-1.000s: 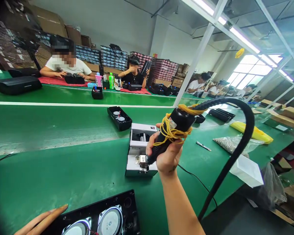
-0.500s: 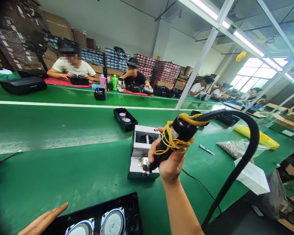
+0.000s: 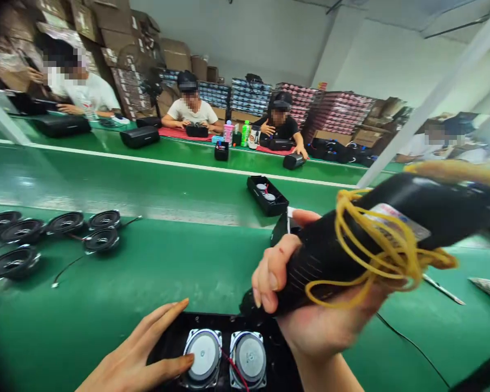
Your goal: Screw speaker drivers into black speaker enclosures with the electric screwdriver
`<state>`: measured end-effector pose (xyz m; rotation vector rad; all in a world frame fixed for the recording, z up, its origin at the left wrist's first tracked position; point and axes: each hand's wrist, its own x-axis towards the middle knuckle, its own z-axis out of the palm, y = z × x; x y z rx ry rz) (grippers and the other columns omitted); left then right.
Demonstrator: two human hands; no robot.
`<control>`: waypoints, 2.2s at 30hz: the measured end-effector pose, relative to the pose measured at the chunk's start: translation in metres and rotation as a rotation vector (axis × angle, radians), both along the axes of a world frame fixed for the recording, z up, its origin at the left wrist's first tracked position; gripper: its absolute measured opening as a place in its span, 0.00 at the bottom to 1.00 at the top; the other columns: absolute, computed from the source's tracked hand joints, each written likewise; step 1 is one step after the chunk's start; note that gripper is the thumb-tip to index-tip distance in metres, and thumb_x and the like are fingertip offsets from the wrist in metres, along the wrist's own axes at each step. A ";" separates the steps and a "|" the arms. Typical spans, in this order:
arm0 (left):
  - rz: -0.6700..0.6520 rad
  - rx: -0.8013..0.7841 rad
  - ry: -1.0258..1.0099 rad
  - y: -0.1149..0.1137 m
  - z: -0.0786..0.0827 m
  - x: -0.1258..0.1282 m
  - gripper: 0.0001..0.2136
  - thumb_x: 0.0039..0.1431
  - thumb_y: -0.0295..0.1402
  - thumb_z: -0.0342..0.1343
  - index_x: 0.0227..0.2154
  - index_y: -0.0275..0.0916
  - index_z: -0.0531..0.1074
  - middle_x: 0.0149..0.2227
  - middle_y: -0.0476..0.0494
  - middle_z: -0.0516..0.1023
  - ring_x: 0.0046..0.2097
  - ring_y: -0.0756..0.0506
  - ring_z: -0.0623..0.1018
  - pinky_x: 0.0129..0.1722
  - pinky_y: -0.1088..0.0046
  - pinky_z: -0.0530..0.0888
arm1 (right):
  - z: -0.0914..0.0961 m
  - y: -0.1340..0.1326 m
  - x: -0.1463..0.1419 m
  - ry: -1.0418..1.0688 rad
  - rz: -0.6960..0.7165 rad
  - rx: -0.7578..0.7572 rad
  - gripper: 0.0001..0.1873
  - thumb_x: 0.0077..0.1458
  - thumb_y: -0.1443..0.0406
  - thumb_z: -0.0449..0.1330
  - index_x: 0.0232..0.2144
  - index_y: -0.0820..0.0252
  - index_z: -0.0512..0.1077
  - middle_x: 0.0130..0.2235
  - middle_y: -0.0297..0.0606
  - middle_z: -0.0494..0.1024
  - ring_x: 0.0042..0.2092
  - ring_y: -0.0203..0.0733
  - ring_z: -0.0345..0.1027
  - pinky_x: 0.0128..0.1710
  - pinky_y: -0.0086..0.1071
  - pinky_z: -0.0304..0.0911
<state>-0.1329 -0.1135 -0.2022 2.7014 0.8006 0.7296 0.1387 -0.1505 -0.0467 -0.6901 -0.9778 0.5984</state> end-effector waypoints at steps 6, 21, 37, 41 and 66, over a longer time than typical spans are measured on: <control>-0.083 0.014 0.004 -0.006 -0.008 -0.008 0.30 0.62 0.20 0.61 0.61 0.62 0.74 0.80 0.47 0.48 0.75 0.36 0.64 0.64 0.57 0.77 | -0.025 0.036 -0.059 0.100 0.272 -0.078 0.37 0.61 0.29 0.57 0.50 0.50 0.76 0.24 0.26 0.71 0.15 0.34 0.60 0.14 0.26 0.61; -0.150 -0.145 -0.019 -0.010 -0.007 -0.005 0.37 0.47 0.35 0.73 0.62 0.57 0.72 0.81 0.44 0.40 0.76 0.26 0.58 0.64 0.39 0.74 | -0.070 0.044 -0.071 0.014 0.393 -0.249 0.41 0.59 0.27 0.56 0.54 0.52 0.68 0.26 0.27 0.70 0.18 0.36 0.61 0.19 0.30 0.61; -0.163 -0.194 -0.027 -0.009 0.004 -0.003 0.37 0.46 0.30 0.70 0.62 0.56 0.71 0.80 0.45 0.43 0.76 0.28 0.58 0.65 0.42 0.74 | -0.074 0.046 -0.072 -0.020 0.438 -0.207 0.37 0.66 0.31 0.52 0.56 0.51 0.68 0.27 0.29 0.70 0.20 0.34 0.62 0.20 0.27 0.61; -0.155 -0.174 -0.054 -0.010 0.007 -0.002 0.34 0.49 0.31 0.68 0.61 0.56 0.72 0.79 0.45 0.45 0.75 0.29 0.58 0.65 0.44 0.75 | -0.079 0.048 -0.073 -0.028 0.442 -0.217 0.39 0.64 0.29 0.52 0.56 0.52 0.68 0.27 0.28 0.69 0.19 0.35 0.61 0.19 0.28 0.61; -0.160 0.066 0.049 0.001 0.027 -0.006 0.29 0.52 0.36 0.72 0.59 0.51 0.78 0.69 0.36 0.67 0.66 0.28 0.72 0.59 0.46 0.81 | -0.107 0.041 -0.080 -0.012 0.550 -0.214 0.42 0.63 0.28 0.51 0.56 0.54 0.69 0.25 0.32 0.70 0.19 0.38 0.56 0.18 0.31 0.54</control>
